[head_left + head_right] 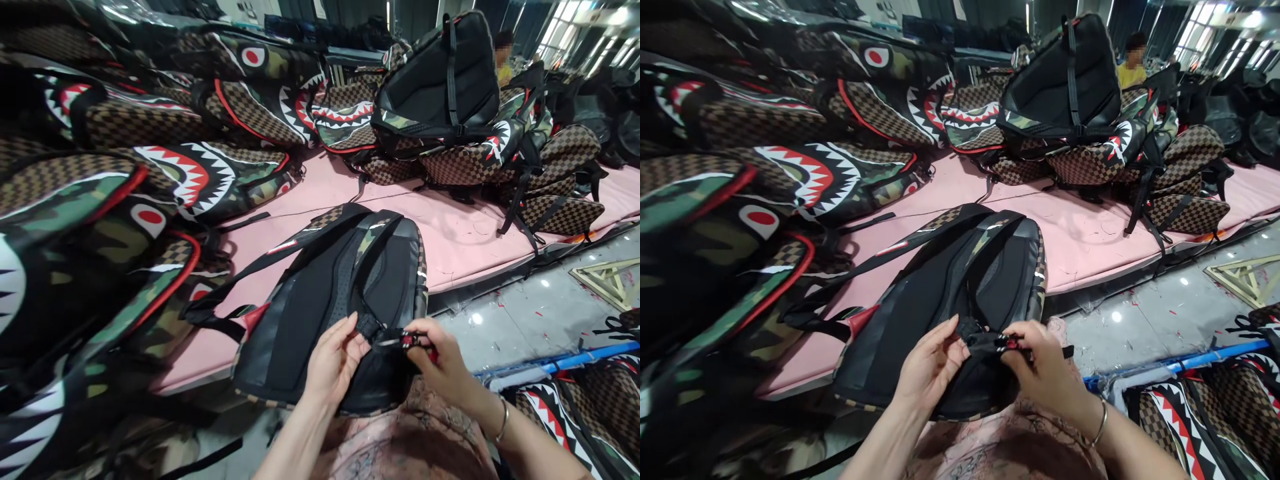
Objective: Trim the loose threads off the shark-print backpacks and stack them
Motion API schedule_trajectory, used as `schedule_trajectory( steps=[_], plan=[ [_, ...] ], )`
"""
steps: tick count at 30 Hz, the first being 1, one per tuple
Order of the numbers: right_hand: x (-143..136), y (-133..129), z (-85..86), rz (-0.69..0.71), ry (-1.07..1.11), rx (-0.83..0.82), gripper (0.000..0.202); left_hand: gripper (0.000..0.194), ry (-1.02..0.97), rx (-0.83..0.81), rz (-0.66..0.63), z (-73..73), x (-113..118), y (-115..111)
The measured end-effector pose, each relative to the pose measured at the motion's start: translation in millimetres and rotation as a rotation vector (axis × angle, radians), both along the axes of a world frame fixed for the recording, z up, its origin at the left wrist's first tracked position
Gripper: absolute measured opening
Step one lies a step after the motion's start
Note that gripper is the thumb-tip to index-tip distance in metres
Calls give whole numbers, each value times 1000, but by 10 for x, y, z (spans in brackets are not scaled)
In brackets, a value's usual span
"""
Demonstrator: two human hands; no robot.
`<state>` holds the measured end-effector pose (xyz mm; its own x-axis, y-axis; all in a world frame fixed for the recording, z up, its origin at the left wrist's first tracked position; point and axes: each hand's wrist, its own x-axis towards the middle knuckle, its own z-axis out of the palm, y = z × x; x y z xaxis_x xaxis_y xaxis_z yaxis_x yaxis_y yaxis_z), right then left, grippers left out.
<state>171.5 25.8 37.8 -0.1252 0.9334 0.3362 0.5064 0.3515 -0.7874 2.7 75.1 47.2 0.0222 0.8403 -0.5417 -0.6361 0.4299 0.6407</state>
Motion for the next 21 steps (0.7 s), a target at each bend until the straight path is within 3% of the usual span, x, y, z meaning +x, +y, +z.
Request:
schedule_trajectory(
  steps=[4, 7, 12, 21],
  plan=[
    [189, 316, -27, -26, -131, 139, 13, 9, -32, 20, -14, -10, 26, -38],
    [250, 469, -20, 47, -136, 201, 14, 16, -4, 32, -35, 0, 16, -39],
    [287, 508, 76, 120, -196, 225, 15, 28, 9, 59, -83, 43, 25, -35],
    [278, 525, 190, 148, -355, 262, 20, 29, 104, 76, -144, 127, 79, -73]
  ],
)
